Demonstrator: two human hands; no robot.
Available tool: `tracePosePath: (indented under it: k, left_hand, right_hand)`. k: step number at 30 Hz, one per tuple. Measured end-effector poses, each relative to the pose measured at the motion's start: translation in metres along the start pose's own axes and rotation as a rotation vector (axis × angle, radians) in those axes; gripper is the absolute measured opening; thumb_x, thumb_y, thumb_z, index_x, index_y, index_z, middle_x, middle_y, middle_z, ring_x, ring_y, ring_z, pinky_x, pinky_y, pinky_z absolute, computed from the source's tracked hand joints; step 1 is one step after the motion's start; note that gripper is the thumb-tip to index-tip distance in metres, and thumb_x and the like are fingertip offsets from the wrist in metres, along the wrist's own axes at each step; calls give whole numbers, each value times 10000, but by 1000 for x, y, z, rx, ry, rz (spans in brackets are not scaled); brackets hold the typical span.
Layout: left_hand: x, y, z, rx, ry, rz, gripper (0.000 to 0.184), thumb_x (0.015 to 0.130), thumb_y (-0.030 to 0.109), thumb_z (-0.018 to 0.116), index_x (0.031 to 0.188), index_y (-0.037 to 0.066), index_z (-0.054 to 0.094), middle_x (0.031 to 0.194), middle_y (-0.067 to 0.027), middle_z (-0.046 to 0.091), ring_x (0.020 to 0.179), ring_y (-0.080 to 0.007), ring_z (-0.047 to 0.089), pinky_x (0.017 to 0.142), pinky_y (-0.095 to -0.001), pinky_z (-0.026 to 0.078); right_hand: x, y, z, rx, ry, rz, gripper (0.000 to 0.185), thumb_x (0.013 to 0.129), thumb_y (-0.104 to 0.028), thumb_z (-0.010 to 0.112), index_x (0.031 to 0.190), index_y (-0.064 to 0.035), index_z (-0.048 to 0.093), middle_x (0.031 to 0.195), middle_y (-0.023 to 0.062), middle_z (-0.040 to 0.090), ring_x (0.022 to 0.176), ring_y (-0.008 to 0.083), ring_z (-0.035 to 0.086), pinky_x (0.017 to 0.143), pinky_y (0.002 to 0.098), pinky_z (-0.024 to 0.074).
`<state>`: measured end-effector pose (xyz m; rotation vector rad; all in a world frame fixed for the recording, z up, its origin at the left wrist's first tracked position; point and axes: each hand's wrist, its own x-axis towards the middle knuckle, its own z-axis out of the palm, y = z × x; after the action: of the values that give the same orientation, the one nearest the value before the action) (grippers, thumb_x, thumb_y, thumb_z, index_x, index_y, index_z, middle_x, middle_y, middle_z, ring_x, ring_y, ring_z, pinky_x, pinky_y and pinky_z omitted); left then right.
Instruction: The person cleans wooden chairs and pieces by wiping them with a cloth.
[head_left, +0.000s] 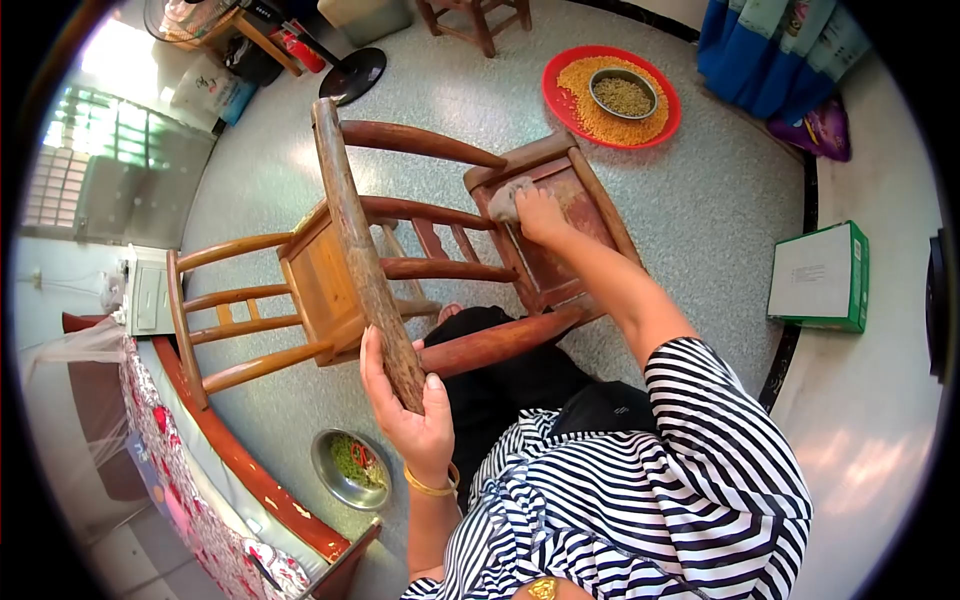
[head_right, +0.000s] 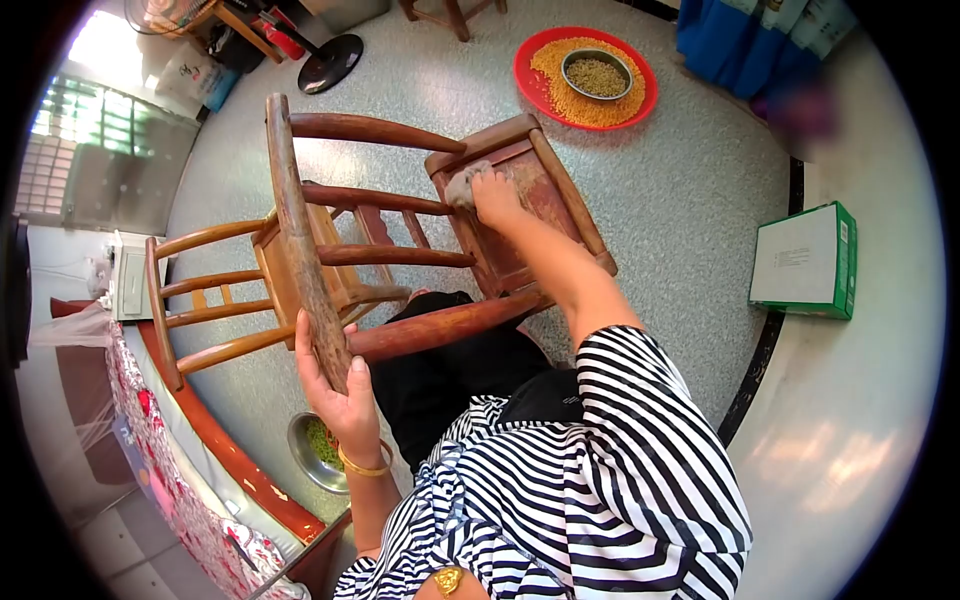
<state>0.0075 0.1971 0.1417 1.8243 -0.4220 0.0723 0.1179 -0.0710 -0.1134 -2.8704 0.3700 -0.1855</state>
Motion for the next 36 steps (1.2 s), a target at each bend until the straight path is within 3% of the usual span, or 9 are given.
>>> tracePosePath:
  k: [4,7,11,13,16,19,21,26,36]
  left_hand:
    - [0,-2,-1,18,-13,0,637,768,-22,466,1372,-17,263,1323,-113,384,1078,-207,506,962,-325,374]
    - [1,-1,-2,14,-21,-8,636,766,-12,474,1368,-20,270,1313,-112,391,1072,-206,509,958,-327,375]
    - [0,0,-2,20,-13,-6,597,783,25,504,1343,-30,306,1371,-177,290,1053,-261,530,924,-352,414]
    - [0,4,-3,75,-28,6,580,798,53,506,1339,-31,314,1382,-188,272,1060,-270,527,921,-359,417]
    - [0,6,-3,109,-25,0,561,808,77,507,1327,-37,328,1386,-209,262,1064,-286,531,910,-368,431]
    - [1,8,-1,134,-24,7,553,808,81,506,1320,-40,338,1385,-220,261,1059,-293,535,900,-371,441]
    - [0,8,0,144,-30,8,549,808,84,506,1317,-40,344,1384,-225,263,1056,-297,538,895,-371,446]
    - [1,8,4,137,0,-17,588,787,72,499,1337,-40,321,1385,-162,294,1059,-250,525,960,-362,377]
    - [4,5,5,137,4,24,548,774,18,483,1307,-32,368,1375,-197,290,1053,-282,533,914,-361,428]
  right_hand:
    - [-11,16,-15,48,-219,-80,479,671,-111,583,1138,-35,512,964,190,576,898,344,565,791,430,456]
    - [-12,35,-43,466,-495,-21,406,659,-214,614,1044,-89,590,1004,165,612,1005,322,556,819,402,451]
    - [3,71,-66,756,14,151,371,634,-267,632,961,-93,643,985,175,626,987,323,569,843,389,445]
    - [28,92,-86,610,87,404,430,650,-269,606,1043,-92,612,1025,183,610,1059,336,527,898,391,414]
    - [60,129,-35,435,132,462,498,680,-263,573,1149,-98,547,1155,187,539,1141,337,464,953,416,373]
    - [78,110,-9,176,152,494,545,701,-260,547,1221,-111,485,1261,170,449,1172,346,429,982,450,342]
    - [86,88,-8,242,54,529,518,721,-236,541,1226,-133,488,1279,169,425,1195,339,394,999,449,318]
    - [81,53,-4,116,131,183,518,716,-120,529,1232,-139,493,1252,182,450,1153,350,415,973,438,347]
    - [30,28,4,182,49,29,485,731,-63,530,1198,-195,532,1281,123,430,1162,330,397,930,451,370]
